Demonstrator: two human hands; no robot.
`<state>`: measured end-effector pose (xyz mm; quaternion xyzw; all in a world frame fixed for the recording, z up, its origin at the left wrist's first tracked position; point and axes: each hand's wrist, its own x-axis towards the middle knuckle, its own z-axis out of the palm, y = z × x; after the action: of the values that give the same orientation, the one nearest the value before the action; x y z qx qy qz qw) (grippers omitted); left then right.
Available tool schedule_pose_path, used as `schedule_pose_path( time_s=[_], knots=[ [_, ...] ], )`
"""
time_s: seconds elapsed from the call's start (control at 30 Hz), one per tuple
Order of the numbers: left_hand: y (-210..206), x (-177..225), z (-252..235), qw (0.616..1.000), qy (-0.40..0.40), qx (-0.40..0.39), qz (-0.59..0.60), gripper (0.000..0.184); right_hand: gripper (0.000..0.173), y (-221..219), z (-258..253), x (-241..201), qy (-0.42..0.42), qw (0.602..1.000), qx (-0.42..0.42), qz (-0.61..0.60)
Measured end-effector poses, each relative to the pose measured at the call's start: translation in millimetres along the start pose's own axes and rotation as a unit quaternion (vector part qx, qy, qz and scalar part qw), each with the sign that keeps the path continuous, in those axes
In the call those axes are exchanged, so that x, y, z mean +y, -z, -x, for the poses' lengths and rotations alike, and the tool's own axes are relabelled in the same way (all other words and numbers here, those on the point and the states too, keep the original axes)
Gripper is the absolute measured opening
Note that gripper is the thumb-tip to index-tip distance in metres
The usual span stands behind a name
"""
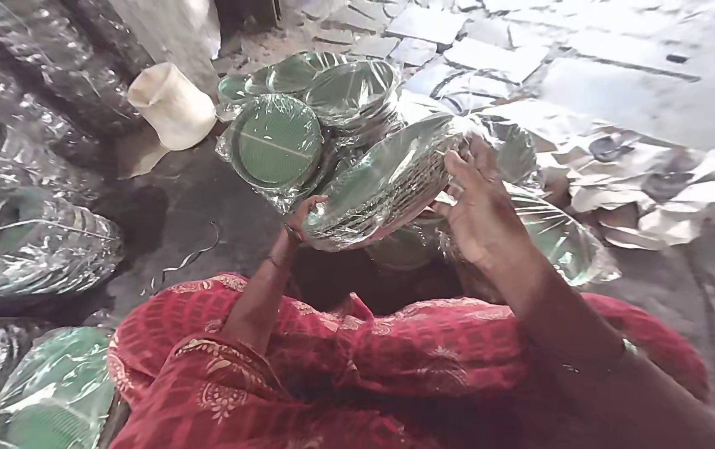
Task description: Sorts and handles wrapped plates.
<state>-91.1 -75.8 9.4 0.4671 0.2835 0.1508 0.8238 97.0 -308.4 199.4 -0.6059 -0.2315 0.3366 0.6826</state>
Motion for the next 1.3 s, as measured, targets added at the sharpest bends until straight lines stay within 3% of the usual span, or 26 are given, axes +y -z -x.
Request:
schedule_pose_path(
  time_s=[0.1,0.33,0.47,0.67,0.8,0.9,1.13,1.23,1.3],
  knots=[
    [-10,14,-16,0.993,0.040,-0.053,0.096,0.047,0.067,-1,2,-2,0.017,1.000,-0.012,0.003],
    [-33,31,-16,0.995,-0.041,0.023,0.086,0.037,0.060,1,-3,-3,0.032,0.999,0.017,-0.024],
    [-46,44,-16,0.983,-0.121,0.024,0.134,0.032,0.063,1,-8,-8,0.029,0.993,0.090,-0.064],
    [-68,97,3,0.957,-0.222,0.044,0.180,0.035,0.066,1,-12,-16,0.012,0.989,0.129,-0.070],
    [-61,112,15,0.955,-0.196,-0.034,0.222,0.041,0.071,3,-2,-13,0.003,0.995,0.084,-0.062],
    [-51,112,14,0.957,-0.193,-0.058,0.211,0.038,0.069,2,1,-10,-0.019,0.995,0.078,-0.064],
    [-59,110,16,0.974,-0.175,0.037,0.141,0.030,0.073,1,-7,-9,-0.039,0.990,0.102,-0.085],
    [-65,118,21,0.972,-0.190,0.075,0.114,0.023,0.064,1,-12,-8,-0.031,0.989,0.121,-0.084],
    [-67,126,28,0.969,-0.232,0.078,0.040,0.036,0.056,3,-17,-6,-0.012,0.988,0.138,-0.068]
  ],
)
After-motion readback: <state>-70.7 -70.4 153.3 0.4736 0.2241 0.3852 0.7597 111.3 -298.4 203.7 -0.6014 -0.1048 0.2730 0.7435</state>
